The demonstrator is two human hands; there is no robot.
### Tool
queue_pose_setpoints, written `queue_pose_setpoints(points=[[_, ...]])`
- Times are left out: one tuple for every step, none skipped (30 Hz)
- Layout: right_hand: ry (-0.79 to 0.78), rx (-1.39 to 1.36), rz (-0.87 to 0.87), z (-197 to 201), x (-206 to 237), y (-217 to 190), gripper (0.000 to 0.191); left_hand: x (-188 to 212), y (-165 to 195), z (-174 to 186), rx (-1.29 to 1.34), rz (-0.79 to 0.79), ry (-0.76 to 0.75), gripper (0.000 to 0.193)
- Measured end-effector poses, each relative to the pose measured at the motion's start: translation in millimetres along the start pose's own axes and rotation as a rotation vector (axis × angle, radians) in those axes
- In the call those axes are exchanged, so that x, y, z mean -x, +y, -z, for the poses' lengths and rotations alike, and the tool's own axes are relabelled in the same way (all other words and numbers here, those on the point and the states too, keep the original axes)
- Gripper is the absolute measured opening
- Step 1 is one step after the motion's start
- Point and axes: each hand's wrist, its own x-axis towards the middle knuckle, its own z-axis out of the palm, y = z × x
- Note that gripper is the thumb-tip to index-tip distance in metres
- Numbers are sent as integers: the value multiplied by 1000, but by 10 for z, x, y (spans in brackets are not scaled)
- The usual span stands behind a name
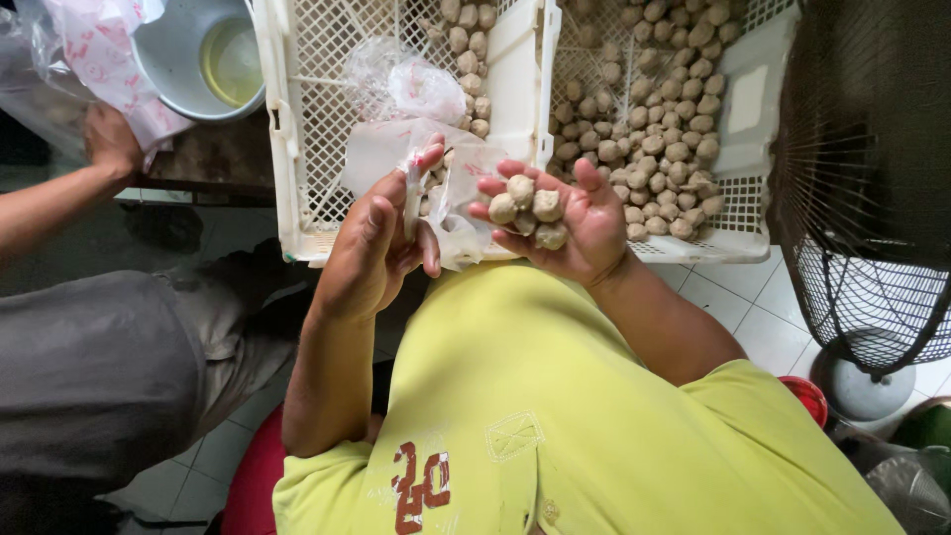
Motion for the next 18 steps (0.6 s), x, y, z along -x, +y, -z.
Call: queue_pose_setpoints(points=[[-16, 14, -36, -6, -39, 51, 83, 10, 3, 1, -10, -4, -4, 100], [-19, 34, -66, -9, -92, 103, 81, 18, 4, 2, -20, -7, -8, 101], [-22, 54, -94, -11, -154, 154, 78, 27, 4, 3, -29, -9, -15, 102], [-24, 76, -121, -12, -222, 200, 76, 36, 3, 7, -29, -3, -15, 104], [-13, 67, -133, -11, -303, 249, 76, 44, 1, 11, -31, 3, -15, 105], [-4, 59, -146, -9, -385, 298, 76, 56, -2, 17, -33, 9, -15, 106], [5, 52, -159, -5, -461, 336, 76, 68, -5, 27, -31, 11, -20, 107], [-3, 42, -159, -1, -520, 371, 76, 83, -8, 40, -29, 15, -24, 109], [-7, 30, -161, 2, -557, 409, 75, 108, -13, 51, -24, 21, -25, 110], [-12, 17, -163, 6, -582, 447, 75, 137, -17, 66, -11, 25, -24, 110], [-31, 26, -161, 12, -592, 476, 75, 159, -20, 85, 1, 25, -25, 110], [-51, 37, -159, 20, -600, 509, 76, 181, -22, 106, 13, 24, -27, 111], [-68, 46, -155, 29, -605, 544, 77, 206, -25, 126, 21, 20, -29, 110], [-44, 74, -129, 42, -617, 576, 79, 225, -28, 145, 31, 17, -30, 109], [-20, 104, -101, 57, -644, 609, 82, 236, -31, 164, 40, 13, -34, 108], [4, 135, -71, 73, -673, 633, 85, 240, -34, 182, 38, 9, -37, 107], [86, 267, 26, 92, -724, 660, 89, 242, -37, 199, 37, 5, -41, 105], [167, 398, 126, 109, -773, 672, 93, 234, -39, 215, 35, 3, -46, 104]])
